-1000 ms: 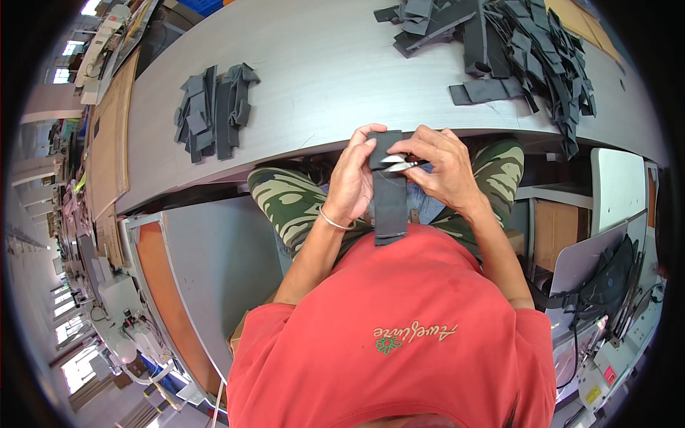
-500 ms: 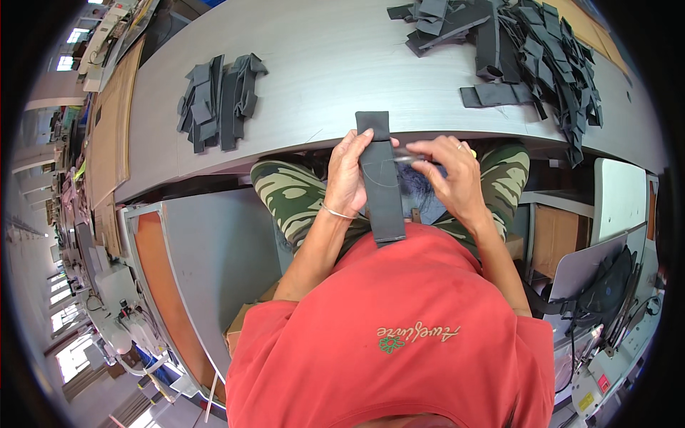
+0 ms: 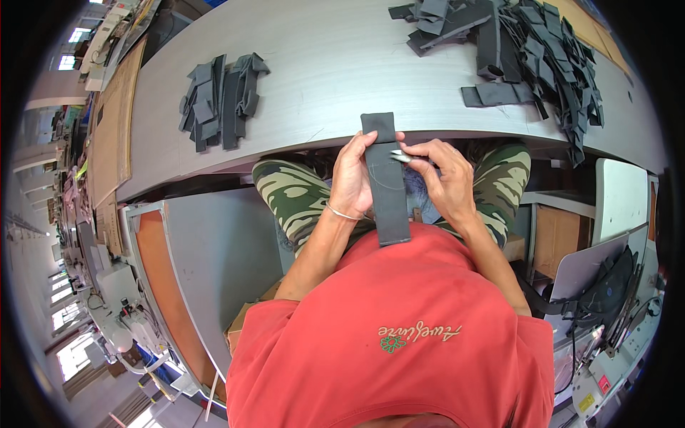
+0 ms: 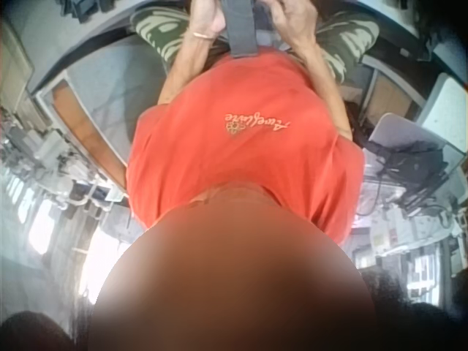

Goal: Trimming excess material and cleaning black foam components using snips.

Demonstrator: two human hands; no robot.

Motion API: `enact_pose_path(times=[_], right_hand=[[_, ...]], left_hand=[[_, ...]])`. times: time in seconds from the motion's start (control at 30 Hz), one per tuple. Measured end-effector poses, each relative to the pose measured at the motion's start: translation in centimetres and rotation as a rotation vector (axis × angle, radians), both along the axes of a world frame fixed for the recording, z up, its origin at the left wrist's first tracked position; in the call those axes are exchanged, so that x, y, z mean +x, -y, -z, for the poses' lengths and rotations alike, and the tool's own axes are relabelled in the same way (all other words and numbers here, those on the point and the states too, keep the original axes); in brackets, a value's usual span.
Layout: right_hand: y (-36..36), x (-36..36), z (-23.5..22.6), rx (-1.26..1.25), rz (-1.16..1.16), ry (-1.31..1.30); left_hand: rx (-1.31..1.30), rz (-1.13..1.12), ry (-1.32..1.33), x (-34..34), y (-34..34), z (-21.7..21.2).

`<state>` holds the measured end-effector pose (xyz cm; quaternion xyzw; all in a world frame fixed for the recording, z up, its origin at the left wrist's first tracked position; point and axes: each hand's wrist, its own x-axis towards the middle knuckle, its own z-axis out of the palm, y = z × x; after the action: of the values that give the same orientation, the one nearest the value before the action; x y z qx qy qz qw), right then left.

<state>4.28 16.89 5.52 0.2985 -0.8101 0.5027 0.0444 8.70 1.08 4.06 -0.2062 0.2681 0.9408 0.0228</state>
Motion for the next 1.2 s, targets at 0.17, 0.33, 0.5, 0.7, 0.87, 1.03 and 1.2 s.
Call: enact_pose_path(times=[0.17,0.33,0.5,0.7,0.87,1.03,1.2], right_hand=[[0.1,0.5,-1.0,0.153,-0.064,-0.156],[0.7,0.6,-0.8,0.160,-0.105,-0.186],[1.4,0.9,-1.0,0.136,-0.068,-0.224],[1.3,0.4,-1.1,0.003,0.052,-0.027],[1.4,-1.6,-1.5,-0.186,0.089,0.318],[0.6,-3.0,-0.8,-0.320,-0.038,0.558],[0.5,-2.6,-1.1,-0.420,-0.111,0.483]], left_hand=[[-0.014,-0.039,-0.022,-0.1,-0.4,-0.7],[-0.019,-0.061,0.012,-0.2,-0.6,-0.7],[-0.043,-0.055,0.002,0.0,-0.4,-0.1],[-0.040,-0.046,-0.007,0.0,-0.3,0.2],[-0.173,0.015,-0.086,0.2,-1.3,-1.3],[0.187,0.365,-0.187,1.5,-1.1,-1.5],[0.115,0.385,-0.169,3.1,-0.3,0.2]])
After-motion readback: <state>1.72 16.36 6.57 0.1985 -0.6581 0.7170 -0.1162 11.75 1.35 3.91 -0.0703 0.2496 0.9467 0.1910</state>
